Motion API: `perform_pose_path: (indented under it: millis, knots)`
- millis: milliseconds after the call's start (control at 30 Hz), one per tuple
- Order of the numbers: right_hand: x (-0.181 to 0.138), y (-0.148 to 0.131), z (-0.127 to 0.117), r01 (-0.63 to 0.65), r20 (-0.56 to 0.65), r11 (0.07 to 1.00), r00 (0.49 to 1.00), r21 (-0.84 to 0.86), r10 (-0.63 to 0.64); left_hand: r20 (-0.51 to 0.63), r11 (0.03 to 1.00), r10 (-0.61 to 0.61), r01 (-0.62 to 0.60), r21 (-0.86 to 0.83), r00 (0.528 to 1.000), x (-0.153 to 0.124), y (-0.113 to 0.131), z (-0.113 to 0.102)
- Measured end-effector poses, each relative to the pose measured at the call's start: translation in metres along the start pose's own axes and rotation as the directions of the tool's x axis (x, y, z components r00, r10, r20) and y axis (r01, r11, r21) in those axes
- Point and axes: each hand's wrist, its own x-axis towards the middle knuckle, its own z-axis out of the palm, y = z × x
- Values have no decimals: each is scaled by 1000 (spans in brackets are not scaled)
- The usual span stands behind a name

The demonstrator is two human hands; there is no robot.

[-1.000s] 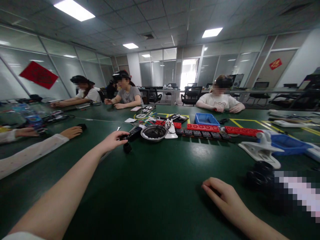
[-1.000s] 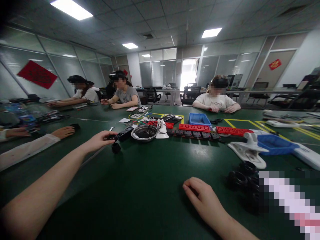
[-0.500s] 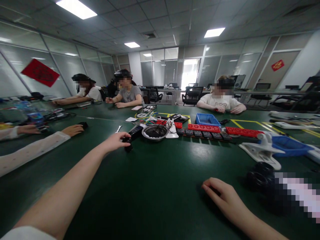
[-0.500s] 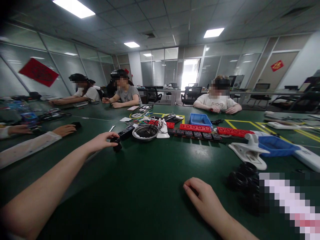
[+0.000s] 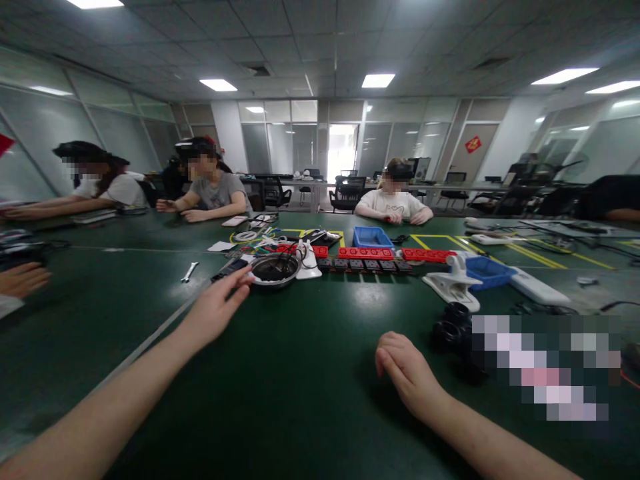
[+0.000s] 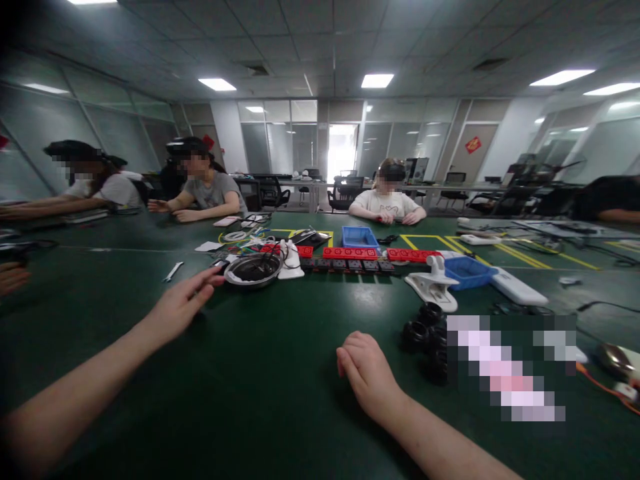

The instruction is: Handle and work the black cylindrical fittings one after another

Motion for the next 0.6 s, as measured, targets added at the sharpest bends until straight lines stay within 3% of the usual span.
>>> perform_pose_path:
  millis: [67, 133, 233, 300, 400, 500, 600]
  knots:
    - [2, -6, -16, -17, -16, 997, 1000, -76, 16, 124, 995, 91, -86, -52, 988, -14, 25, 30]
    - [8, -8, -44, -103, -123, 980, 989, -169, 83, 312, 977, 212, -194, -88, 926, -28, 43, 59]
    - [20, 5, -98, -434, -358, 871, 870, -229, 339, 519, 959, 254, -282, -26, 816, -39, 52, 88]
    - [27, 29, -130, -598, -313, 744, 798, -299, 516, 558, 956, 245, -294, -2, 793, -40, 52, 94]
    - [30, 78, -152, -691, -219, 626, 715, -361, 664, 562, 956, 243, -294, 2, 791, -37, 49, 91]
    - [23, 117, -148, -721, -108, 566, 650, -401, 752, 563, 957, 231, -289, 15, 793, -37, 50, 87]
    - [17, 135, -137, -696, 4, 571, 633, -435, 774, 552, 954, 243, -300, 13, 798, -37, 51, 88]
